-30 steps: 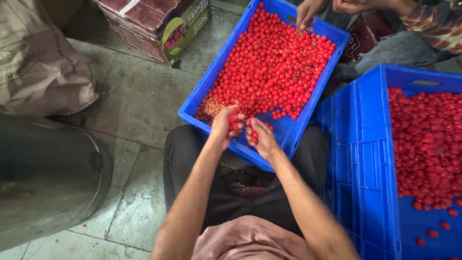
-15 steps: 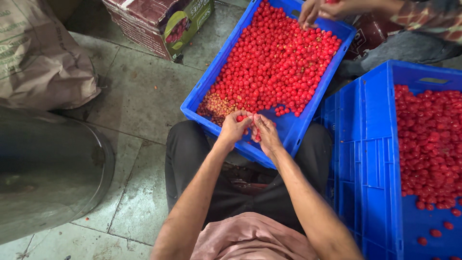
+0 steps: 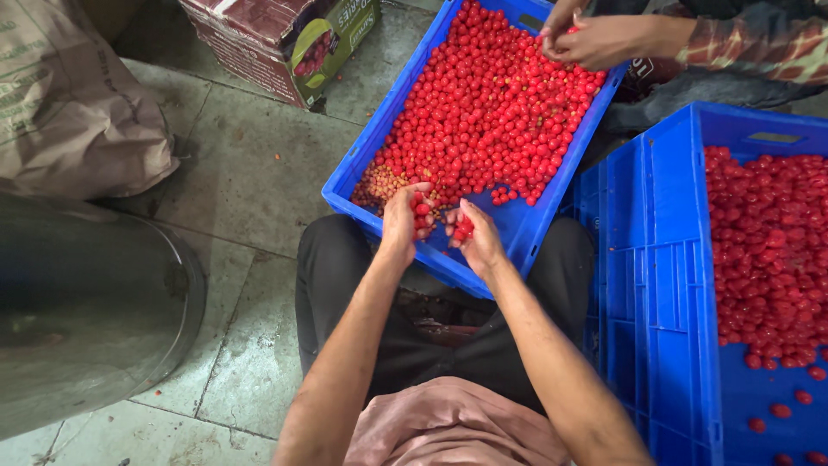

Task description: The person sits on the floor in front of a blue crate filled with red cherries and sorts through them by hand, picking out discolored or damaged cherries and placing them in a small reject pile at one end of the crate while keeping good cherries in the main pile. Another person nearby sorts cherries from an adjacent crate.

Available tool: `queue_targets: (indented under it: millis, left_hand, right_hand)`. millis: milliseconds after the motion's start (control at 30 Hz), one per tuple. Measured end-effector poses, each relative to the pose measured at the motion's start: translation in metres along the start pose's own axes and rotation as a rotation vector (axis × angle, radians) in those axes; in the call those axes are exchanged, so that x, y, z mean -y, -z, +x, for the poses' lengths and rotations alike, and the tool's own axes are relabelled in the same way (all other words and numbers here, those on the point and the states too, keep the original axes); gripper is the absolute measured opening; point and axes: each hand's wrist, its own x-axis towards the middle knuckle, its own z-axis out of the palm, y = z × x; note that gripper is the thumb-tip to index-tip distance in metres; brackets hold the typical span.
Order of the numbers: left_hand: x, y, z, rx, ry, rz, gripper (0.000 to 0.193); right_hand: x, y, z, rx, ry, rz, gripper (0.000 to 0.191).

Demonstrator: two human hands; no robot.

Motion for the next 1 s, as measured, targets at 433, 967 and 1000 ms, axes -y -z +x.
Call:
queue_targets:
  millis: [433,967,1000]
  left_hand:
    - [0.012,0.004,0.001,0.18,-0.013,0.418,0.02]
    - [0.019,-0.001,0.002,0.272,-0.13,0.484,0.008]
    - [0.019,-0.002,0.001,0.289,-0.156,0.465,0.007]
  right_hand:
    - [0.0,-0.013,-0.007,0.159,0.014,-0.155,0.026]
    - [0.004,-0.014,-0.007,0.065,-0.022,-0.107,0.034]
    - [0.004,-0.016,-0.007,0.065,-0.008,-0.131,0.034]
